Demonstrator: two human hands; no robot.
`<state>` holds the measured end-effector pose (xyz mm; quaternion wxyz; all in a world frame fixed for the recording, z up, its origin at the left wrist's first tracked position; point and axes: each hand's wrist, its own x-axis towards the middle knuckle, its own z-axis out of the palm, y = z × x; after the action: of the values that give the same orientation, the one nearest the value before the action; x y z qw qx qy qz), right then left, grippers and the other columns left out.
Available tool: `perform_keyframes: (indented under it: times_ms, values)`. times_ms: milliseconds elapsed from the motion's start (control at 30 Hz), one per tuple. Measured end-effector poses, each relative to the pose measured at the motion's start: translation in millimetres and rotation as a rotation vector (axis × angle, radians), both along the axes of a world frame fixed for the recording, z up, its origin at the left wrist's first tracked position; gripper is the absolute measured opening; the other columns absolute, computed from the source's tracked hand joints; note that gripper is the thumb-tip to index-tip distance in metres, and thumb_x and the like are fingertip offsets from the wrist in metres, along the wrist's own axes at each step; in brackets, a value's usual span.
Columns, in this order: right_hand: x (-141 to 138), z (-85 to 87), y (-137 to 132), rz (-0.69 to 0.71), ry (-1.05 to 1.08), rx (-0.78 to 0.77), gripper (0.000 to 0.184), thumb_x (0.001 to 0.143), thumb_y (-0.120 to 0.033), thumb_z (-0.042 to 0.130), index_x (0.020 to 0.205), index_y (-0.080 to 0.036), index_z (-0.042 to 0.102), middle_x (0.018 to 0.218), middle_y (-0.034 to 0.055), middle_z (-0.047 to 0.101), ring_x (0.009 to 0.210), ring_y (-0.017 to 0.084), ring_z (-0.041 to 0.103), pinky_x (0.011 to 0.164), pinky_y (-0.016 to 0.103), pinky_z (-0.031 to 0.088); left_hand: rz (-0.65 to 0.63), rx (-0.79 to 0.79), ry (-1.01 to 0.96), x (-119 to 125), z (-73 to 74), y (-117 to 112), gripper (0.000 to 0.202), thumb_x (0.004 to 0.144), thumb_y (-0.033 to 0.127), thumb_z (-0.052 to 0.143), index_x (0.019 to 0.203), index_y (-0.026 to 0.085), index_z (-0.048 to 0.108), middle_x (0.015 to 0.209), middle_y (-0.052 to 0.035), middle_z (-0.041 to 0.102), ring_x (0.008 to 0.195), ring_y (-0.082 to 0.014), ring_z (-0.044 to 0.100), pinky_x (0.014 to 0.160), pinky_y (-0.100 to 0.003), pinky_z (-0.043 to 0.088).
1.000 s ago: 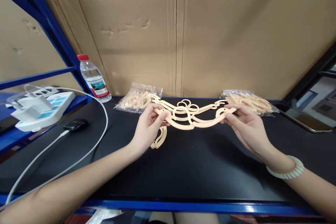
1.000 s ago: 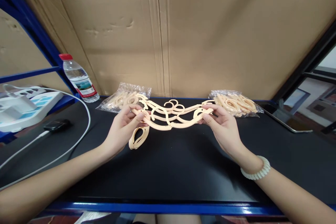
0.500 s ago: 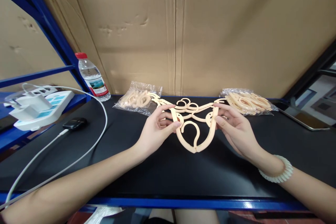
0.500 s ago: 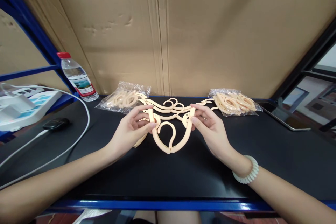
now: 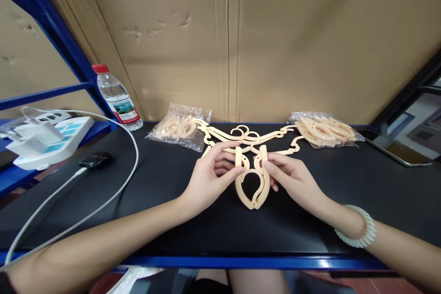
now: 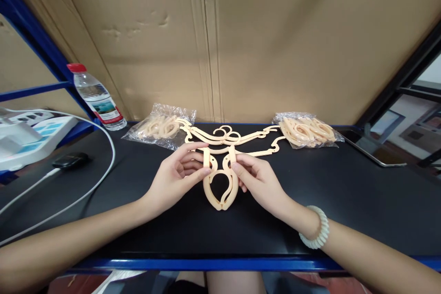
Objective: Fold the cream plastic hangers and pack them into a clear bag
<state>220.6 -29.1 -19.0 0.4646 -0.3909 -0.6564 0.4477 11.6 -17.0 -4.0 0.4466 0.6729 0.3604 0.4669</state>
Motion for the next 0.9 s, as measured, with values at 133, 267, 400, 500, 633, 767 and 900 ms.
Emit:
perform_keyframes:
  times_ms: [133, 267, 400, 500, 633, 767, 900]
  values:
    - [-3.0, 1.6, -3.8, 0.04, -0.078, -0.035, 0.024, 0.093, -0.039, 0.055, 0.087, -0.017, 0.06, 0.066, -0.0025, 0.053, 0.05, 0.007, 0.047, 0.044, 0.018, 0.042, 0.059, -0.017, -0.029, 0.0, -0.2, -0.9, 0.041, 0.076, 0.023, 0.076, 0.114, 0.021, 0.06, 0.088, -0.0008, 0.071, 0.082, -0.0148, 0.07, 0.074, -0.024, 0.057]
    - [-5.7, 0.7, -4.8, -0.038, -0.058, -0.062, 0.026, 0.087, -0.04, 0.061, 0.08, -0.016, 0.062, 0.06, -0.0029, 0.053, 0.044, 0.006, 0.046, 0.038, 0.017, 0.037, 0.072, -0.045, -0.059, 1.2, -1.6, -2.2, 0.026, 0.074, 0.024, 0.078, 0.096, 0.017, 0.067, 0.091, -0.0026, 0.071, 0.078, -0.0142, 0.07, 0.073, -0.024, 0.058]
    - [-8.1, 2.8, -6.8, -0.082, -0.044, -0.058, 0.029, 0.082, -0.041, 0.067, 0.069, -0.016, 0.058, 0.061, -0.0015, 0.056, 0.043, 0.006, 0.045, 0.038, 0.018, 0.038, 0.084, -0.012, -0.039, 1.6, -2.5, -5.4, 0.021, 0.075, 0.025, 0.078, 0.093, 0.018, 0.07, 0.087, -0.0018, 0.072, 0.078, -0.0142, 0.069, 0.072, -0.023, 0.057]
    - [-9.7, 5.1, -8.1, -0.087, -0.042, -0.06, 0.033, 0.081, -0.043, 0.068, 0.066, -0.017, 0.056, 0.061, -0.0009, 0.056, 0.044, 0.007, 0.046, 0.039, 0.02, 0.041, 0.093, 0.02, -0.007, 1.4, -2.3, -7.6, 0.019, 0.076, 0.025, 0.076, 0.094, 0.02, 0.071, 0.09, -0.0017, 0.071, 0.082, -0.0147, 0.068, 0.071, -0.022, 0.057]
    - [-11.5, 7.2, -8.7, -0.109, -0.048, -0.032, 0.035, 0.08, -0.046, 0.067, 0.064, -0.018, 0.054, 0.061, 0.0, 0.056, 0.044, 0.008, 0.046, 0.038, 0.021, 0.042, 0.106, 0.048, 0.011, 1.2, -0.6, -9.0, 0.019, 0.078, 0.026, 0.075, 0.095, 0.021, 0.072, 0.092, -0.0017, 0.072, 0.082, -0.0152, 0.067, 0.071, -0.023, 0.057]
    - [-11.8, 7.2, -9.8, -0.14, -0.054, 0.023, 0.033, 0.081, -0.043, 0.067, 0.063, -0.018, 0.054, 0.065, 0.0006, 0.058, 0.046, 0.008, 0.048, 0.04, 0.021, 0.042, 0.13, 0.107, 0.03, 0.5, 2.5, -11.2, 0.018, 0.078, 0.027, 0.074, 0.095, 0.021, 0.072, 0.092, -0.0024, 0.072, 0.081, -0.0163, 0.068, 0.069, -0.024, 0.058]
    - [-11.8, 6.5, -12.4, -0.16, -0.08, 0.074, 0.023, 0.084, -0.036, 0.065, 0.071, -0.017, 0.06, 0.063, -0.0005, 0.056, 0.048, 0.009, 0.047, 0.042, 0.021, 0.04, 0.135, 0.135, 0.072, -0.5, 4.6, -14.8, 0.017, 0.078, 0.028, 0.074, 0.095, 0.022, 0.072, 0.09, -0.0015, 0.071, 0.08, -0.0154, 0.067, 0.067, -0.022, 0.057]
